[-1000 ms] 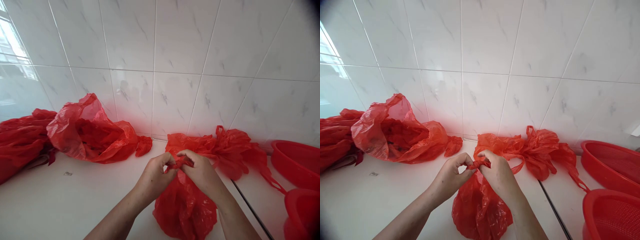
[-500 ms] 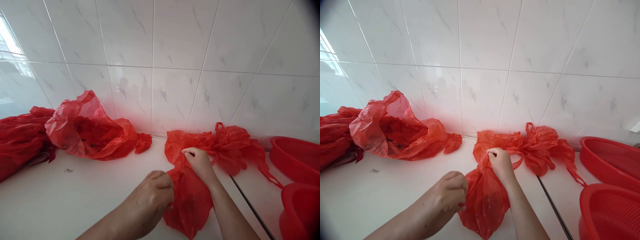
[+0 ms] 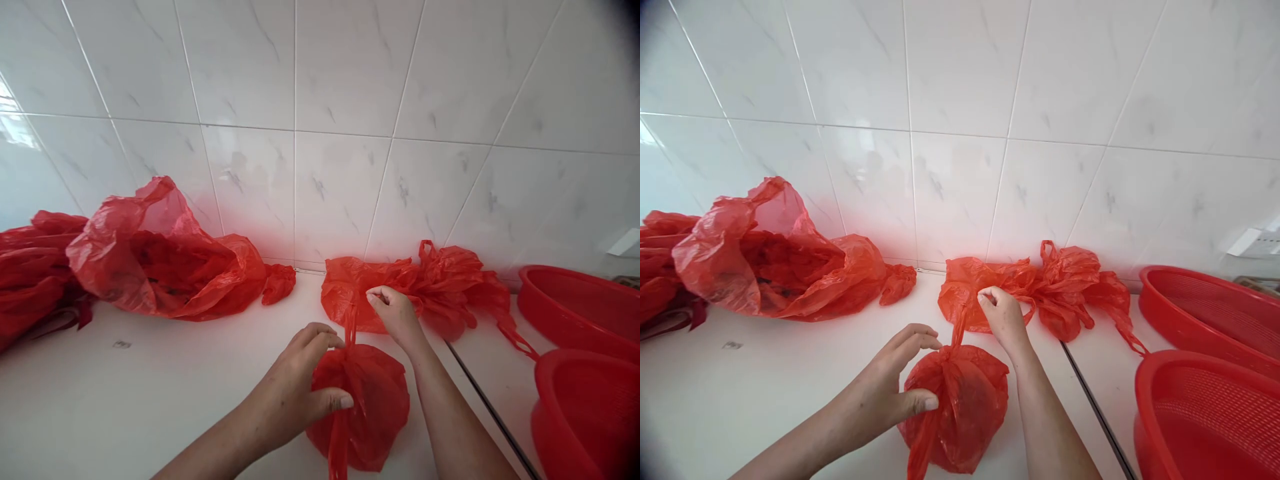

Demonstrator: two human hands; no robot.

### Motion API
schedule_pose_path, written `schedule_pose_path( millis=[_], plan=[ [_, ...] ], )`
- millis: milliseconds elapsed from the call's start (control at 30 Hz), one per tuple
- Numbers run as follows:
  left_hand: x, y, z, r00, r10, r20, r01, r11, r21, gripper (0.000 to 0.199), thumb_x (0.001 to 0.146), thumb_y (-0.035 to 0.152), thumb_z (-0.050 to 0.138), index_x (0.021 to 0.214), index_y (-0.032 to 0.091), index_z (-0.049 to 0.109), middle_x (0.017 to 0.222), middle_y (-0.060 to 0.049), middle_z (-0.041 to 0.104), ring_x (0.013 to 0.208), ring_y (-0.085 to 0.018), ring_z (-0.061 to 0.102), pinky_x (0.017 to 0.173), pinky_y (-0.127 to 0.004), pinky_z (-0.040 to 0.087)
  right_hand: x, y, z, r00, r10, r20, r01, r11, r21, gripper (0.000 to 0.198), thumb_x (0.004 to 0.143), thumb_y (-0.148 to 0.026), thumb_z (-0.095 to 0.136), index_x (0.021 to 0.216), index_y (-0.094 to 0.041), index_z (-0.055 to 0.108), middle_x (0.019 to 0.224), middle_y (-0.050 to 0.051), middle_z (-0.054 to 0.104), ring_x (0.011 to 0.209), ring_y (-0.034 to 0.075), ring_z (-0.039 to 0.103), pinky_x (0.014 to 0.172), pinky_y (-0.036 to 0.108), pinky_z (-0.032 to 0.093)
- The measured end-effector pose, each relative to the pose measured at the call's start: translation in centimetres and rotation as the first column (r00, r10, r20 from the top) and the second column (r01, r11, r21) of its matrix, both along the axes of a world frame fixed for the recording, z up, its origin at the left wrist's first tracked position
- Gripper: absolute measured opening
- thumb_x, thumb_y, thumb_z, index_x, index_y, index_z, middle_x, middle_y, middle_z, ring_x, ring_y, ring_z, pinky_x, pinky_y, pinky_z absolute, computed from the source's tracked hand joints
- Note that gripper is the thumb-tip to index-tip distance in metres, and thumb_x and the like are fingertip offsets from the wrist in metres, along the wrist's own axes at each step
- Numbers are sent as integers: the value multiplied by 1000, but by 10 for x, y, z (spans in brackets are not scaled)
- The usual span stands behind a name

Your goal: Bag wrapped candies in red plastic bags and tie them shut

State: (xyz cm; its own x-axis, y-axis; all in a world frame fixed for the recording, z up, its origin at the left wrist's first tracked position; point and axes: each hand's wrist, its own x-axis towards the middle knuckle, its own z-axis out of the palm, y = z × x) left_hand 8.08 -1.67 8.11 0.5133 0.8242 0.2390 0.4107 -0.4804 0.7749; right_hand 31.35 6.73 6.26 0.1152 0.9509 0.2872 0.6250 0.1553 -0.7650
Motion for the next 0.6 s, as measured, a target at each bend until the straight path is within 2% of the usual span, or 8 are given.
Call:
schedule_pose_path(
  millis=[100,167,233,300,333,433,533,600],
  plan=[
    [14,5,-14,992,32,-118,-37,998,-41,83,58,27,81,133,30,45,150,-8,28,135,-30,30,105,-41,37,0,3,-6,1000,22,11,-22,1000,3,25,82,-36,45,83,-19,63,80,1,65,75,16,57,69,28,41],
    [20,6,-22,979,6,-202,-19,998,-61,96,54,24,80,140,28,38,153,-9,23,136,-32,29,106,-43,36,0,6,-12,999,38,23,-38,999,-12,23,81,-34,46,80,-19,64,79,2,66,75,16,58,69,28,41],
    [22,7,-27,964,-18,-267,7,999,-43,87,59,15,71,139,28,41,144,-10,41,127,-31,43,102,-42,39,1,7,-16,999,40,35,-39,999,-29,22,80,-33,47,79,-19,64,80,2,66,75,17,58,69,29,40],
    [19,10,-31,955,-22,-297,17,1000,-18,71,64,7,56,130,30,51,122,-5,61,108,-26,57,92,-38,46,3,9,-18,999,28,43,-26,999,-41,21,79,-32,48,78,-19,64,80,2,67,74,17,58,69,29,40],
    [16,12,-32,954,-12,-299,12,1000,-4,66,65,4,50,125,32,55,112,-3,66,100,-24,61,87,-36,48,5,9,-19,999,21,47,-19,999,-44,20,79,-33,48,78,-20,64,80,2,67,75,18,58,69,29,40],
    [2,17,-27,966,80,-246,-68,996,58,58,69,2,40,115,30,62,103,-2,68,93,-21,63,82,-32,48,10,9,-20,998,-4,55,7,999,-49,22,79,-34,48,79,-20,64,81,3,67,78,19,59,72,30,40],
    [-24,19,-10,962,190,-198,-171,979,108,54,71,2,37,109,28,65,106,-2,69,94,-20,63,82,-30,47,15,9,-20,998,-36,53,39,998,-52,22,78,-37,48,79,-21,65,80,3,68,76,20,60,71,31,41],
    [-51,18,4,941,257,-219,-233,964,129,53,71,2,37,106,29,67,101,0,70,90,-18,63,79,-27,47,19,10,-19,997,-64,45,66,997,-46,22,78,-38,49,79,-22,65,80,3,68,75,20,60,69,31,41]
  ],
)
